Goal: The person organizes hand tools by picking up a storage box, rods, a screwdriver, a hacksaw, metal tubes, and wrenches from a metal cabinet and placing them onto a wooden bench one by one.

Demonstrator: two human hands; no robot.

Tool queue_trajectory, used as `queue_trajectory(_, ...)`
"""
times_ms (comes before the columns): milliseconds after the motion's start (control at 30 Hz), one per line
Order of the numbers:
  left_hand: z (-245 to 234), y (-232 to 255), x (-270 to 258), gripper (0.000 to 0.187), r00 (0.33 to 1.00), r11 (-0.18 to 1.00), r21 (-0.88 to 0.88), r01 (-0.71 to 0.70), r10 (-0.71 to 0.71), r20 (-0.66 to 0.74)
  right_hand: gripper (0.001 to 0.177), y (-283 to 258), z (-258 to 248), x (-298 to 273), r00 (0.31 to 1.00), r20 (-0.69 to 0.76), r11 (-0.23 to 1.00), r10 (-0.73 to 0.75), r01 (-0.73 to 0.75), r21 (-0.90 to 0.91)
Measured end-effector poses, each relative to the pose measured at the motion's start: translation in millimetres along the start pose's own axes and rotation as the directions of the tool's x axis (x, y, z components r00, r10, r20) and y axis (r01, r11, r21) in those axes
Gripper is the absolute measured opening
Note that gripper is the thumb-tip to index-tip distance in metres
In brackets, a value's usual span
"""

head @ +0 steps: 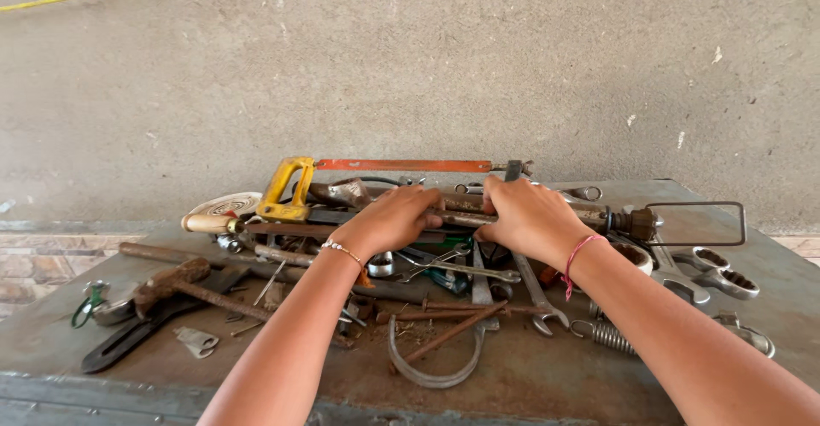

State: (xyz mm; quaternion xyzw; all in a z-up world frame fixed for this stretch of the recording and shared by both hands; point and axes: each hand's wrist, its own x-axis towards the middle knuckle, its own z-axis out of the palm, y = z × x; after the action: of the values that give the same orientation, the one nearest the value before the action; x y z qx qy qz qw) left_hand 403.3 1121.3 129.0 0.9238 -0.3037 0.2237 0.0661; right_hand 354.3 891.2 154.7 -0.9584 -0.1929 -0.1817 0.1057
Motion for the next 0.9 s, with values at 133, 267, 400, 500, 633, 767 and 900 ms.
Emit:
queue_trajectory(133, -10, 12, -4, 0.022, 1.0, 0.998, 0.059, -0.009, 0.009, 0.002, 0.035, 1, 2, -2, 0.999, -0.017, 0.998, -0.046, 0.046, 0.035)
queue_trajectory(267, -21, 21, -6, 0.022, 0.993, 0.985, 0.137, 0.108, -0.101, -0.057, 0.029, 1, 3, -2, 0.98, -0.151, 0.987, -0.132, 0.144, 0.074)
queue_trajectory(400, -34, 25, -5, 0.022, 0.892, 0.899, 0.436, 0.04, 0.164, -0.421, 0.02, 0, -1, -2, 0.919, -0.355, 0.982, -0.169, 0.187, 0.018)
queue_trajectory(500, -49, 37, -7, 0.016, 0.827, 0.825, 0.558, 0.091, 0.25, -0.504, 0.015, 0, -5, -5, 0.843, -0.483, 0.97, -0.237, 0.236, -0.065)
queue_trajectory(633, -73, 64, -18, 0.011, 0.8, 0.814, 0.57, 0.115, 0.264, -0.538, 0.026, -2, -16, -13, 0.706, -0.628, 0.945, -0.327, 0.228, -0.235)
queue_trajectory(767, -96, 94, -29, 0.017, 0.716, 0.78, 0.603, 0.168, 0.324, -0.618, 0.026, -6, -37, -30, 0.575, -0.708, 0.912, -0.411, 0.251, -0.325)
queue_trajectory(900, -115, 129, -45, 0.016, 0.673, 0.749, 0.642, 0.166, 0.39, -0.628, 0.032, -7, -59, -62, 0.501, -0.743, 0.896, -0.444, 0.224, -0.384)
